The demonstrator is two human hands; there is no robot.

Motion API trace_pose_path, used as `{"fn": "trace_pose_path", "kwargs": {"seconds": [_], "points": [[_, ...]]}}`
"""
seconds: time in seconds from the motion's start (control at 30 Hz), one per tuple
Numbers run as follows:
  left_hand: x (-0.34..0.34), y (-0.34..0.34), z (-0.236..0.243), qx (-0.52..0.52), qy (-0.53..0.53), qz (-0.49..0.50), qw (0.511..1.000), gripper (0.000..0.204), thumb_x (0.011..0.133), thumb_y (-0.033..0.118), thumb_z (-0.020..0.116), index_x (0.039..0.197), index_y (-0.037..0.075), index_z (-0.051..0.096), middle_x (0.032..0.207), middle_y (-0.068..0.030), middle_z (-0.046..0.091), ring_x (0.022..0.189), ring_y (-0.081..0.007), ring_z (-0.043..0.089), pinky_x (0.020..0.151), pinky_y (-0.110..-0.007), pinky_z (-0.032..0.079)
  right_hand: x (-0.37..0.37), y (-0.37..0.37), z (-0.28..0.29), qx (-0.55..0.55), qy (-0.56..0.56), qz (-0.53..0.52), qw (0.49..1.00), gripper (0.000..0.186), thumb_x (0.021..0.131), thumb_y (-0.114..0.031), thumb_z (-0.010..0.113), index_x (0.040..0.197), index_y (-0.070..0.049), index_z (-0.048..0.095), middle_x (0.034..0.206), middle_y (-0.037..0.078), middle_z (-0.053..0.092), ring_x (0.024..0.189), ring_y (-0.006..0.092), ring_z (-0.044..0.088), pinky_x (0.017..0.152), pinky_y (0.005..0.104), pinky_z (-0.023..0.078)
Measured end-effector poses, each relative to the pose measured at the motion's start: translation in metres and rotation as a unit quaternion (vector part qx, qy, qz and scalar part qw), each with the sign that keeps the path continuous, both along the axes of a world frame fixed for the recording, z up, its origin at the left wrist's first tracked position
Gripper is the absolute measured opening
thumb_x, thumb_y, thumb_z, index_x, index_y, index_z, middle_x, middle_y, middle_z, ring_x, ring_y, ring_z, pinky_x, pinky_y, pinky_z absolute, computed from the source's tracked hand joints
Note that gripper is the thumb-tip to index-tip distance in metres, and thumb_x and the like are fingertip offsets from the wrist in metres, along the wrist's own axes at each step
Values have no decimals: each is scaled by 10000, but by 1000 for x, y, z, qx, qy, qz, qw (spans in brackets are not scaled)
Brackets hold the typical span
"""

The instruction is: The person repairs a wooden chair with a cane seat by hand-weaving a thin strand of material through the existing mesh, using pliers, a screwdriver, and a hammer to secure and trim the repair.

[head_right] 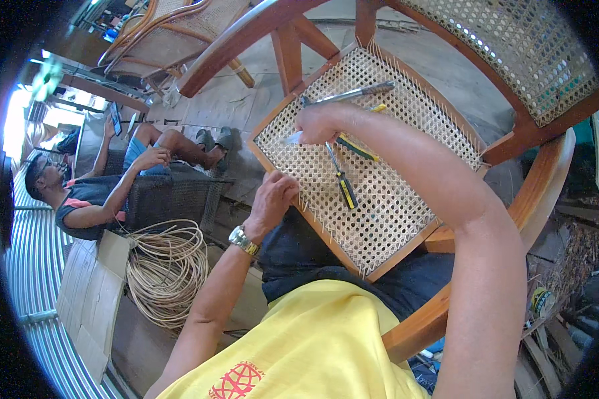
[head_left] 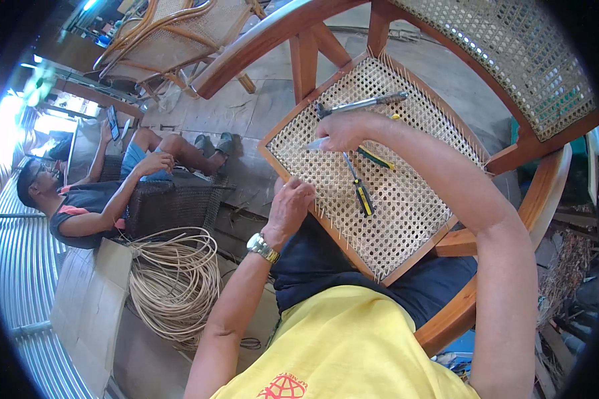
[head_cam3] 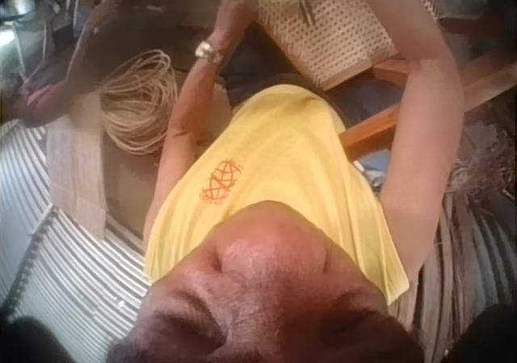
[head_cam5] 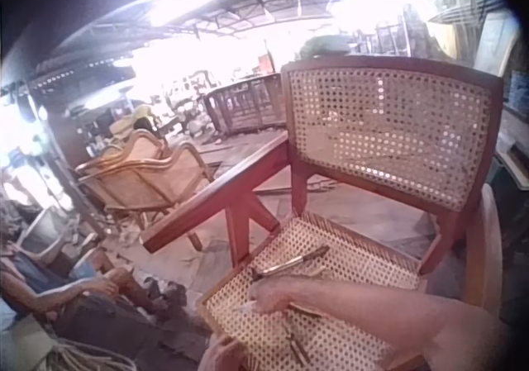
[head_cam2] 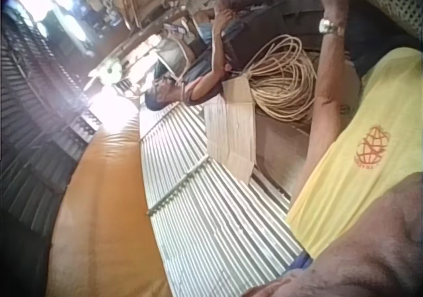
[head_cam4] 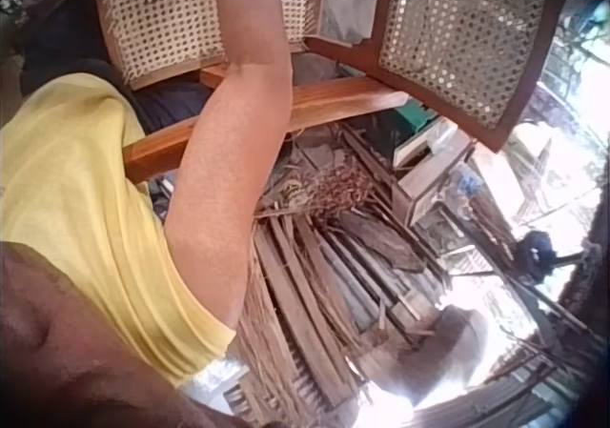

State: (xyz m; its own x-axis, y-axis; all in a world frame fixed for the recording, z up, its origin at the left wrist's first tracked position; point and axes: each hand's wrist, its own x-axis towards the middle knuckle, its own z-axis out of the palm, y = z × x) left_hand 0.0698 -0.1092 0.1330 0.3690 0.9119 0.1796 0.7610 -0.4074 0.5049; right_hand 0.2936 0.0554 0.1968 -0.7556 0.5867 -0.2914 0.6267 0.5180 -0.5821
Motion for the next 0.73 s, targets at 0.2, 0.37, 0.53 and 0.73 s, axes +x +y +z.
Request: {"fn": "trace_pose_path", "kwargs": {"seconds": [0.2,0.37,0.53,0.73], "points": [[7,41,15,-278,113,112,947,196,780,234,860,786,66,759,842,-112,770,830,-328,757,732,-425,584,1,-1,-12,4,-19,11,1000,328,957,-348,649,1018,-38,736,973,194,748,879,321,712,781,475,539],[10,69,5,-261,294,27,919,355,720,304,925,922,54,774,951,-142,783,963,-325,762,787,-441,601,-10,-14,13,-37,-50,8,998,359,975,-374,636,1075,-41,724,1051,208,745,998,370,710,881,479,540],[19,68,17,-238,300,-23,924,395,738,295,920,965,13,761,999,-169,779,1005,-326,756,819,-455,606,-8,-16,36,44,-11,29,999,368,989,-365,592,1080,-26,703,1020,222,729,990,397,699,889,504,530],[10,46,20,-250,188,67,947,390,779,309,896,1003,19,761,1048,-190,775,1038,-348,754,840,-464,606,-22,-49,158,27,56,-14,998,403,978,-385,610,1125,-15,674,1102,309,705,1075,411,693,962,509,517]]}}
